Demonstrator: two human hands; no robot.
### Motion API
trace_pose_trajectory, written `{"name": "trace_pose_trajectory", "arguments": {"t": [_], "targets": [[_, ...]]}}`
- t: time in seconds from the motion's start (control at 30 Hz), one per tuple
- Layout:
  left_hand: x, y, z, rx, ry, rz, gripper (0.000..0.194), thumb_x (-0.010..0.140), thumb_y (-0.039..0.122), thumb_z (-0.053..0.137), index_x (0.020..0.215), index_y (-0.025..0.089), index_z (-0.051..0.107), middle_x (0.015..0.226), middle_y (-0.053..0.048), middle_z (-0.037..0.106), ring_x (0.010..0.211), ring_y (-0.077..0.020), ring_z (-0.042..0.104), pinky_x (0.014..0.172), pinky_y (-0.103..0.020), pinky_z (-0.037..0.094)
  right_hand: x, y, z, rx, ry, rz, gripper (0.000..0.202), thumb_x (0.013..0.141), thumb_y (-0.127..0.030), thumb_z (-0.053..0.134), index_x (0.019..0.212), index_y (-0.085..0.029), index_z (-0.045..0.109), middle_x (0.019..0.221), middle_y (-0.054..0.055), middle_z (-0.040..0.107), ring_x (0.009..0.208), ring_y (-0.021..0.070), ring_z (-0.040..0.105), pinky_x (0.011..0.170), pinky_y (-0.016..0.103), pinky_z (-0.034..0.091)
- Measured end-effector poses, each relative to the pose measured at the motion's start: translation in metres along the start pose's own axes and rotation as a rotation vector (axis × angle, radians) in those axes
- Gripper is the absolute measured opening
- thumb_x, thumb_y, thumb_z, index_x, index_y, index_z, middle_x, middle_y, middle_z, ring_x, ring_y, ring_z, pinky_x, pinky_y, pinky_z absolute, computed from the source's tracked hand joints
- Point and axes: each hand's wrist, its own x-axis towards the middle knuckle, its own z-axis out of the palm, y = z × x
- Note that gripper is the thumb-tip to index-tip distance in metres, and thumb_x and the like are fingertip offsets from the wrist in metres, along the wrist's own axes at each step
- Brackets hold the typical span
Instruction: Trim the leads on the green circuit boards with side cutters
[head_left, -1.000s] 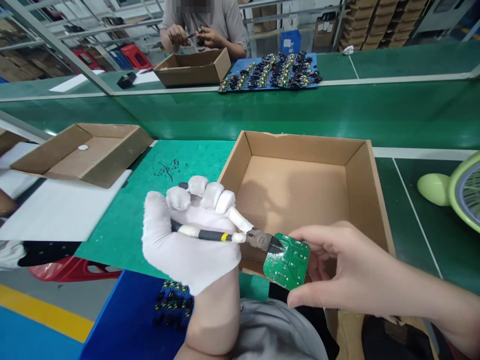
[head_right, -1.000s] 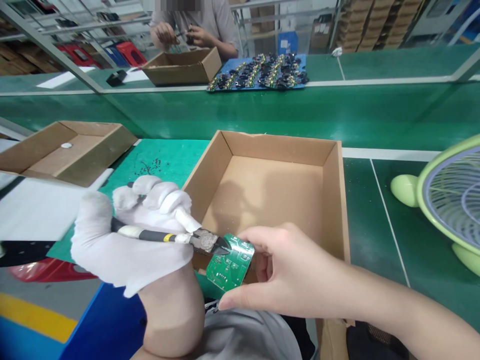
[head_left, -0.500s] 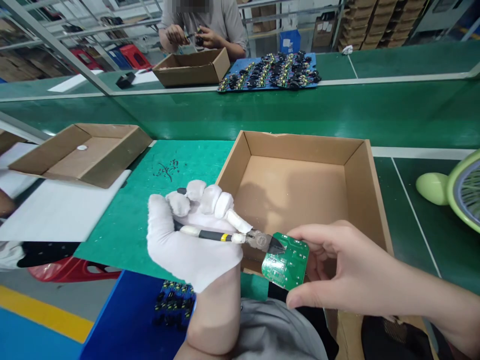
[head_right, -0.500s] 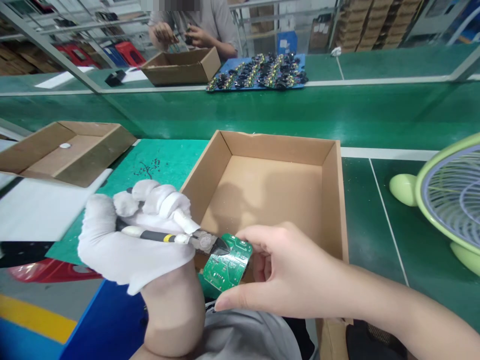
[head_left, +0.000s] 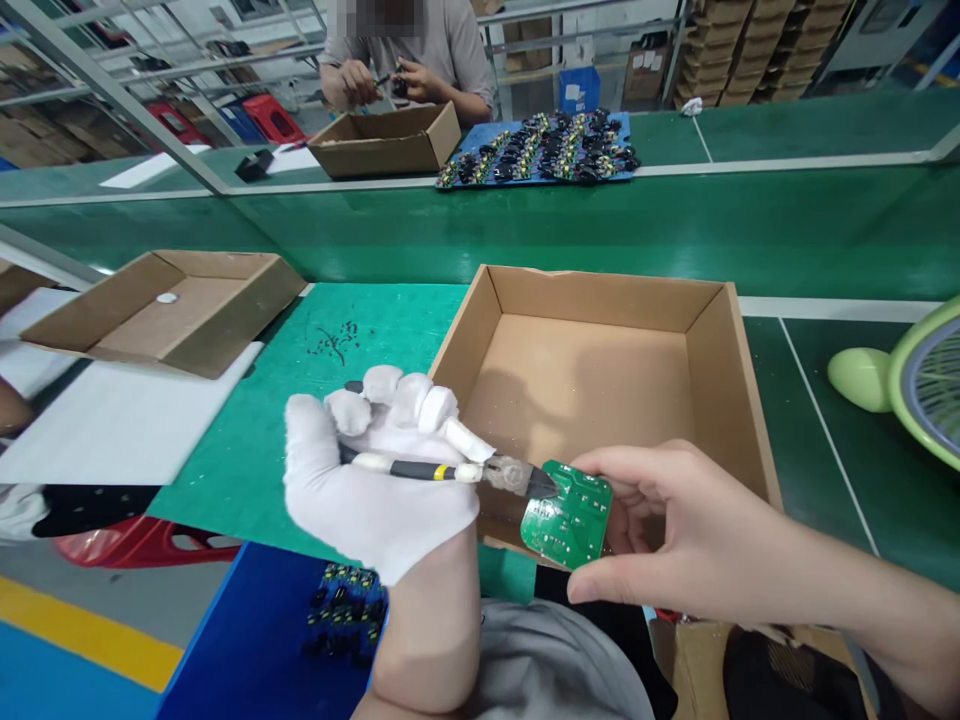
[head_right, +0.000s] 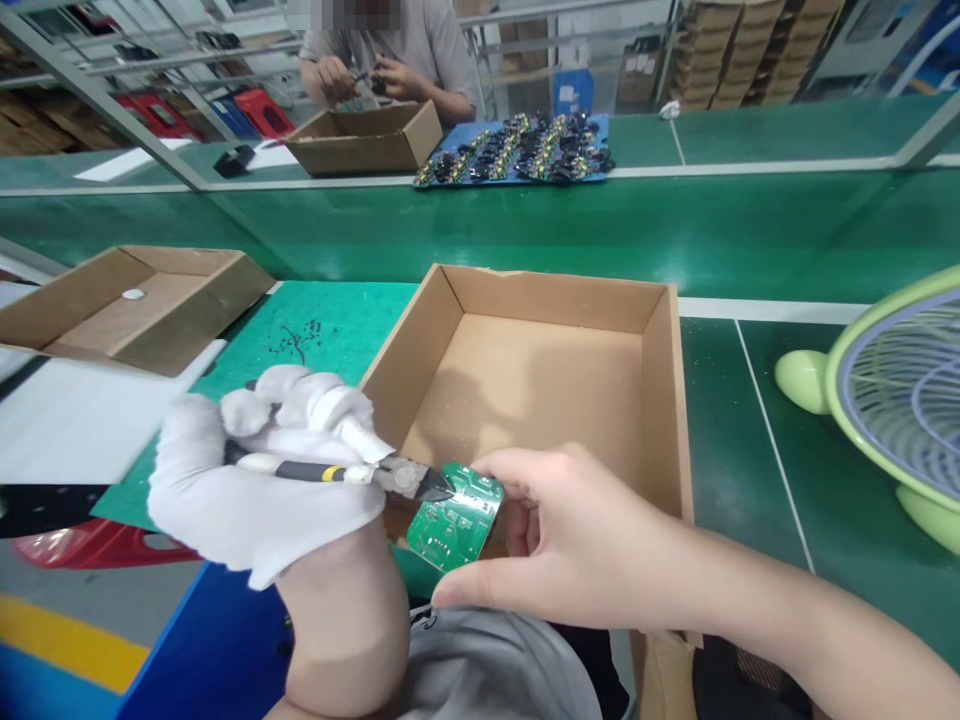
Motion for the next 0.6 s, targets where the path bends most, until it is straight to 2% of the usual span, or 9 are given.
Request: {"name": "trace_pose_trajectory", "arguments": {"t": [0.1,0.2,0.33,0.5,0.6], "targets": [[0.0,0.003,0.005,-0.06,0.101,0.012,0.047,0.101,0.043,0.035,0.062,0.017,0.037,0.072,-0.002,0.044,0.057,-0.0098,0.045,0.051,-0.025,0.045,0.0,-0.001,0.001,0.021,0.005,0.006,0.03,0.071,-0.025,0.092,0.086,-0.02,0.066,0.066,-0.007,0.062,0.055,0.0095,0.056,0.048,0.017,0.042],[-0.001,0.006,0.004,-0.079,0.117,0.005,0.044,0.099,0.045,0.042,0.064,0.018,0.04,0.077,-0.004,0.049,0.061,-0.0113,0.05,0.053,-0.027,0.049,0.0,-0.001,0.001,0.07,-0.013,0.026,0.029,0.072,-0.022,0.091,0.087,-0.021,0.066,0.067,-0.007,0.063,0.053,0.0084,0.055,0.048,0.017,0.042],[-0.002,0.009,-0.001,-0.111,0.083,-0.042,0.039,0.096,0.041,0.048,0.066,0.019,0.04,0.077,-0.004,0.051,0.062,-0.0123,0.05,0.054,-0.028,0.05,-0.001,-0.001,0.001,0.089,-0.009,0.041,0.029,0.072,-0.02,0.091,0.086,-0.021,0.065,0.067,-0.008,0.063,0.053,0.0077,0.055,0.048,0.016,0.042],[-0.003,0.012,0.001,-0.089,0.07,-0.059,0.05,0.103,0.05,0.03,0.066,0.018,0.038,0.072,-0.002,0.047,0.057,-0.0096,0.047,0.049,-0.026,0.046,-0.002,-0.001,0.0,0.051,-0.006,0.019,0.029,0.072,-0.022,0.092,0.085,-0.021,0.066,0.067,-0.007,0.063,0.055,0.0085,0.055,0.049,0.016,0.043],[-0.003,0.013,0.003,-0.085,0.075,-0.104,0.049,0.103,0.049,0.029,0.066,0.018,0.037,0.072,-0.002,0.046,0.056,-0.0097,0.048,0.049,-0.027,0.046,-0.001,-0.002,-0.001,0.03,-0.016,0.038,0.03,0.072,-0.027,0.092,0.085,-0.02,0.066,0.068,-0.006,0.063,0.055,0.0096,0.056,0.049,0.018,0.044]]}}
